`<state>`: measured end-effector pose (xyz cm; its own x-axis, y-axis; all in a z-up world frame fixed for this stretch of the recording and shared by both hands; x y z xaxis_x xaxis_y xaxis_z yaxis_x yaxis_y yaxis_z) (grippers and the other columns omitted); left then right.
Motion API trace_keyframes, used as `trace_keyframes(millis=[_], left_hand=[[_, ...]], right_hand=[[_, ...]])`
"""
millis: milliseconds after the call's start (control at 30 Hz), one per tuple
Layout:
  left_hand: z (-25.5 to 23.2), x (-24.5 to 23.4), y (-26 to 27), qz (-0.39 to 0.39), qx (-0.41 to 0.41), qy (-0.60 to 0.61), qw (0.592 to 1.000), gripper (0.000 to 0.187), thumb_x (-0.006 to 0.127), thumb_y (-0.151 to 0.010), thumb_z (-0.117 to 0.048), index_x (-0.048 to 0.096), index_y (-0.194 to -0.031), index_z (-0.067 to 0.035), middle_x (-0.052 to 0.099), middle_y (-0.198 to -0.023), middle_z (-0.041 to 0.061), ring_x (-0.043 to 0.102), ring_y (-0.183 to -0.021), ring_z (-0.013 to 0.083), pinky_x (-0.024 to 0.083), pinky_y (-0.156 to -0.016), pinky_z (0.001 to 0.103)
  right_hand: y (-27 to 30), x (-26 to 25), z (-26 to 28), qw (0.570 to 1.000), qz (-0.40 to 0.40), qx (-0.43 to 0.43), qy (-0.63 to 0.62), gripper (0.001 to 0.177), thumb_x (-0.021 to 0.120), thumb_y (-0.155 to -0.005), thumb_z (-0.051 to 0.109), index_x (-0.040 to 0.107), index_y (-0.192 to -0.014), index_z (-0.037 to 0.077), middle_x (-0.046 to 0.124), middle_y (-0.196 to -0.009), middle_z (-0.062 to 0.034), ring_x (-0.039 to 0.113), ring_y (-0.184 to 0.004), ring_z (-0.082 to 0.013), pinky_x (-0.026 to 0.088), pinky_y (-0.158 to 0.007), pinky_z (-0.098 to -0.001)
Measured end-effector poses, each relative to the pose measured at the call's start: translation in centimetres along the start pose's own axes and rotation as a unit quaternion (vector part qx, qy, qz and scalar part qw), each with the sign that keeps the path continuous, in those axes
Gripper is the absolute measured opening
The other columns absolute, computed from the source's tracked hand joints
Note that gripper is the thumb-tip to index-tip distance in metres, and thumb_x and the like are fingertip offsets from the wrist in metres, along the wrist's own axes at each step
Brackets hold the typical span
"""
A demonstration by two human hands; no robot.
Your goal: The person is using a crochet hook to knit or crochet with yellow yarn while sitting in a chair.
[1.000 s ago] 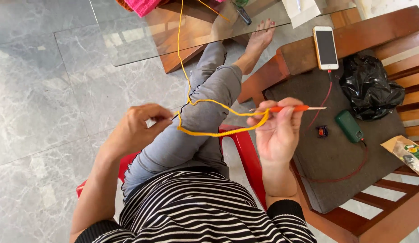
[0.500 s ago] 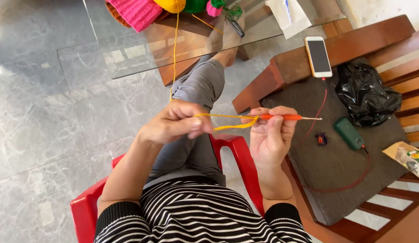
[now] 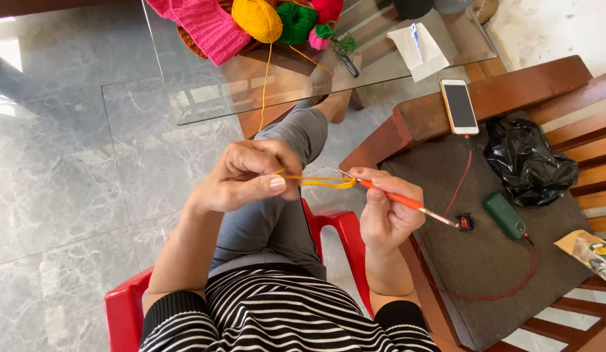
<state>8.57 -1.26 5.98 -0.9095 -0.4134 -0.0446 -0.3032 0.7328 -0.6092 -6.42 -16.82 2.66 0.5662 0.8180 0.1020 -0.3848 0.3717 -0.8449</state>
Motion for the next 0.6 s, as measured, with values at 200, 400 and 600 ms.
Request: trace_keyframes(millis=[200, 400, 600], left_hand=[[1.4, 2.0, -0.5, -0.109, 0.070, -0.122, 0.984, 0.062, 0.057, -0.105, -0.015, 0.032, -0.161, -0.004, 0.070, -0.108, 0.011, 0.051, -0.068, 0.0105, 0.047, -0.064, 0.024], [0.1, 0.3, -1.4, -0.128, 0.103, -0.416, 0.894, 0.020, 0.069, -0.101, -0.024, 0.065, -0.104, -0.004, 0.061, -0.077, 0.007, 0.058, -0.062, 0.0275, 0.049, -0.056, 0.036], [3.3, 1.5, -0.9, -0.079, 0.039, 0.097, 0.991, 0.033, 0.063, -0.099, -0.018, 0.063, -0.068, -0.005, 0.058, -0.073, 0.008, 0.043, -0.061, 0.0153, 0.040, -0.058, 0.026]], right_hand=[[1.0, 0.9, 2.0, 0.988, -0.030, -0.124, 0.089, 0.013, 0.058, -0.101, 0.001, 0.052, -0.101, -0.010, 0.070, -0.089, -0.0348, 0.075, -0.081, -0.0409, 0.063, -0.077, -0.0471], [1.4, -0.4, 3.1, 0.958, -0.045, -0.218, 0.179, 0.016, 0.057, -0.104, 0.005, 0.048, -0.102, -0.008, 0.069, -0.090, -0.0342, 0.074, -0.082, -0.0399, 0.062, -0.078, -0.0455], [1.2, -0.3, 2.5, 0.959, -0.065, -0.229, 0.155, 0.016, 0.056, -0.103, 0.003, 0.047, -0.101, -0.009, 0.068, -0.087, -0.0352, 0.074, -0.079, -0.0413, 0.064, -0.074, -0.0486]])
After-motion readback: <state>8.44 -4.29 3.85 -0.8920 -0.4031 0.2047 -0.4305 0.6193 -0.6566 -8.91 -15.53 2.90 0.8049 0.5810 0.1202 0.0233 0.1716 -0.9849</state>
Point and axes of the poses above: each hand's wrist, its own y-axis away from the middle knuckle, its own x-axis out of the palm, z = x × y, the point moved 8 cm from there along -y, towards the middle knuckle
